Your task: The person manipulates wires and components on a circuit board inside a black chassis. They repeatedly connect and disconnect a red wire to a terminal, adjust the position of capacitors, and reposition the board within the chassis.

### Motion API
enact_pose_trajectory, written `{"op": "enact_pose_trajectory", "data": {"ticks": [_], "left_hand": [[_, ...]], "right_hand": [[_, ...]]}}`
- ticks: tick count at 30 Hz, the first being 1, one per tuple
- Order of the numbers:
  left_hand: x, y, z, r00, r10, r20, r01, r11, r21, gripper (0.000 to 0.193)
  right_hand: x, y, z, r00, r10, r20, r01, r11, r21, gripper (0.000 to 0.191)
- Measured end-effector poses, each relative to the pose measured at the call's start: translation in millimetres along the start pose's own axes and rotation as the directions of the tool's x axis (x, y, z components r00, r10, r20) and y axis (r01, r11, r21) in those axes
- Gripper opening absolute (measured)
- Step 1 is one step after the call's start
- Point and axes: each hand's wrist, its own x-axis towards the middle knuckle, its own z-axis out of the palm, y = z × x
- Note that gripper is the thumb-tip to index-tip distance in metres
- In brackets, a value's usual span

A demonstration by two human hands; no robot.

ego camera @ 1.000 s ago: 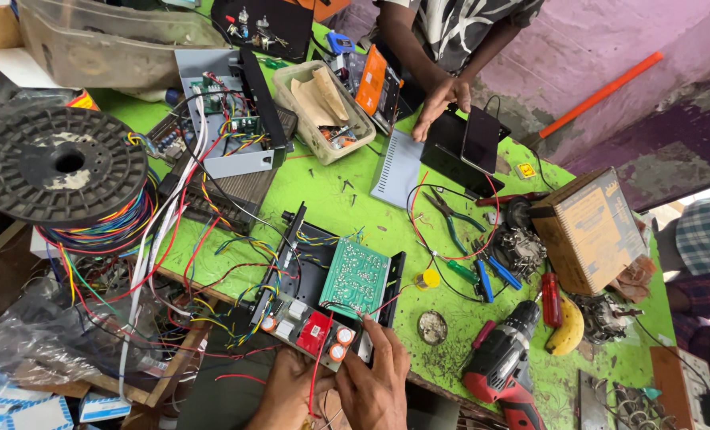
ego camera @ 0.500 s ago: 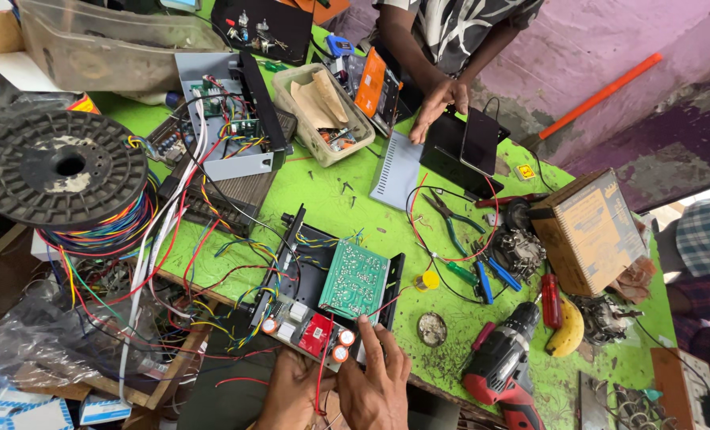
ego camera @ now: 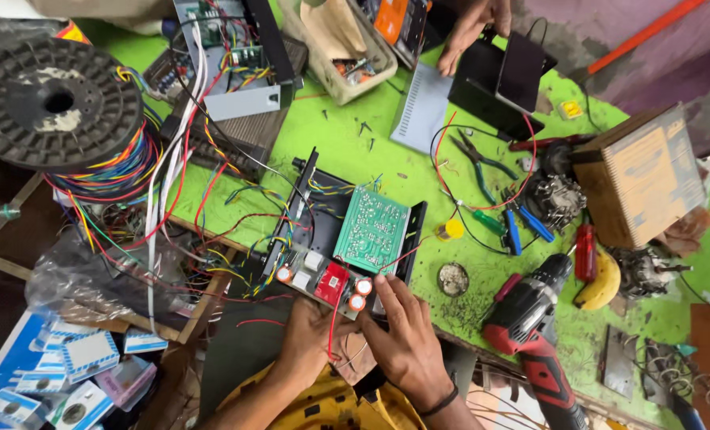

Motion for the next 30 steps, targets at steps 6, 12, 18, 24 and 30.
{"op": "enact_pose_trajectory", "data": {"ticks": [6, 12, 18, 24, 30], "left_hand": [[-2, 0, 2, 0.999, 0.019, 0.032, -0.018, 0.999, -0.026, 0.022], [-4, -1, -5, 1.000, 0.010, -0.008, -0.010, 0.997, 0.082, 0.022], [-4, 2, -9, 0.999, -0.022, 0.025, 0.018, 0.988, 0.156, 0.022], [-2, 0, -5, 0.994, -0.086, -0.070, 0.095, 0.986, 0.138, 0.018], [-4, -1, -6, 0.998, -0.030, -0.049, 0.040, 0.974, 0.222, 0.016]], "right_hand": [[1, -4, 4, 1.000, -0.020, -0.017, 0.019, 0.998, -0.061, 0.025], [-3, 9, 3, 0.999, 0.006, -0.042, -0.002, 0.997, 0.075, 0.030], [-7, -9, -7, 0.836, 0.504, -0.219, -0.384, 0.821, 0.422, 0.033], [7, -34, -19, 0.859, 0.463, -0.217, -0.391, 0.869, 0.304, 0.050], [23, -40, -18, 0.913, 0.402, -0.071, -0.378, 0.898, 0.223, 0.055]]}}
